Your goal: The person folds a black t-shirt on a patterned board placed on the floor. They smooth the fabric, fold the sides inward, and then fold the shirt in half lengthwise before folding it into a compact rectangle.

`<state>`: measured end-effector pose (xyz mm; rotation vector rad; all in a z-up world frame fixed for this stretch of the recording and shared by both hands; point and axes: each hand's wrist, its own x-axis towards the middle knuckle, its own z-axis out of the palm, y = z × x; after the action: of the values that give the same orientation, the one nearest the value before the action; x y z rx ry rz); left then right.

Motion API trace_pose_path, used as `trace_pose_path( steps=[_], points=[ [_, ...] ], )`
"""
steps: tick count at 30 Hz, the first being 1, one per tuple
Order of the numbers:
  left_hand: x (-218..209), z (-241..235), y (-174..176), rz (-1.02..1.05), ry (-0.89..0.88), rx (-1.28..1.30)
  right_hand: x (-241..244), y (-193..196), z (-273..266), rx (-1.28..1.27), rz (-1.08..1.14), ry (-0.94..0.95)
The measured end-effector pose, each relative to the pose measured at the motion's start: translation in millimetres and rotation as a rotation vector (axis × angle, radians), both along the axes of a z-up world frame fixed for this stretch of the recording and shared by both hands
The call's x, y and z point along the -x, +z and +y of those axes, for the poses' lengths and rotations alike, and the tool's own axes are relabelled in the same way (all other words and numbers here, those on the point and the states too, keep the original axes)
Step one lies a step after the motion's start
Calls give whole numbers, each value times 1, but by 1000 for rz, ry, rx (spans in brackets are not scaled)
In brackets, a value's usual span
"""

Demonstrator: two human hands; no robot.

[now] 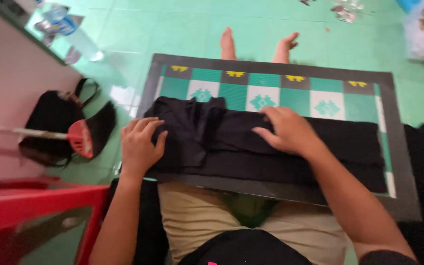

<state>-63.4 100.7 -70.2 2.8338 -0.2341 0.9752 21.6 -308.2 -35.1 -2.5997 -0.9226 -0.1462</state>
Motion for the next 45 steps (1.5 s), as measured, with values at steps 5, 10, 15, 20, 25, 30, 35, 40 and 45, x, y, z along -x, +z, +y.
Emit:
trace_pose_path(
  steps=[5,10,15,20,25,30,35,40,45],
  points=[
    [1,10,-13,62,18,5,-42,-15,105,-11,149,-165],
    [3,9,-17,133,48,46,-79,-63,145,41,113,-257],
    [4,13,-25,195,23,165,-59,-54,160,-332,99,-106],
    [-4,28,-29,194,31,183,-10,-13,164,-505,35,125],
    [-29,49,-47,200,34,149,41,17,167,-459,21,474],
    [-48,69,-53,175,39,178,74,4,169,-296,-57,622],
    [-48,68,-34,245,19,241,77,-3,178,-317,-138,623],
    [-50,62,-11,328,-15,258,80,10,189,-345,-115,579],
    [-67,71,-21,456,9,372,86,23,211,-453,-209,513]
  ],
)
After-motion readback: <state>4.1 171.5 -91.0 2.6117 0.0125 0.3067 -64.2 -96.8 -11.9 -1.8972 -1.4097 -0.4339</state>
